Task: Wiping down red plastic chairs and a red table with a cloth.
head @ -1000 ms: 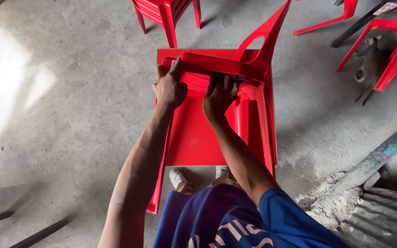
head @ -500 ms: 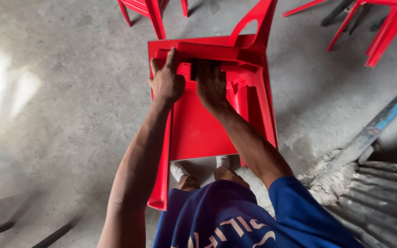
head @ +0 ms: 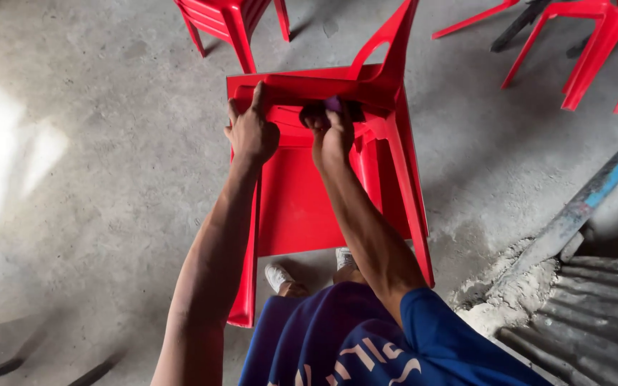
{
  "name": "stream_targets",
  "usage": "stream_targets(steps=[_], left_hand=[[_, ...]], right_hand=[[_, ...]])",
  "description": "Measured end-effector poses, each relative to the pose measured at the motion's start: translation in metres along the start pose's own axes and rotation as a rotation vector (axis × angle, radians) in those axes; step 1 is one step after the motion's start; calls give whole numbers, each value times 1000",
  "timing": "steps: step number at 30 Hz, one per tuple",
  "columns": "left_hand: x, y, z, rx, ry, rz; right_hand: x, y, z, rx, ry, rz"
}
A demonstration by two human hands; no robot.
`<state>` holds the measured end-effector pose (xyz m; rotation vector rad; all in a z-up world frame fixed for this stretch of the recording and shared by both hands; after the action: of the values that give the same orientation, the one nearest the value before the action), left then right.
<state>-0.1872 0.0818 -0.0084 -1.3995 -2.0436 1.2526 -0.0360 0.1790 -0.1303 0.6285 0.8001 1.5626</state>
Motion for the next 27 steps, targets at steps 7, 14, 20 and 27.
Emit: stream_targets(steps=[7, 14, 20, 27], left_hand=[[-9, -10, -17, 32, -12, -1], [0, -1, 2, 12, 7, -11], [7, 8, 11, 16, 36, -82], [12, 9, 4, 20, 27, -53]], right_hand=[[-26, 34, -1, -94, 100, 113], [-27, -32, -14, -551, 3, 388], [-31, -20, 30, 387, 427, 25], [13, -14, 24, 606, 420, -171]])
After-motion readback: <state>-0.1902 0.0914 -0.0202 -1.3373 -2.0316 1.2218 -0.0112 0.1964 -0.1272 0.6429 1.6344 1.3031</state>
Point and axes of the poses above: each hand's wrist, its own x-axis towards the middle knuckle, its own y-axis out of the palm, z = x × y, the point moved 4 cm from there along x, towards the middle knuckle, and after that the axes turned 5 degrees about z, right-handed, at the moved point
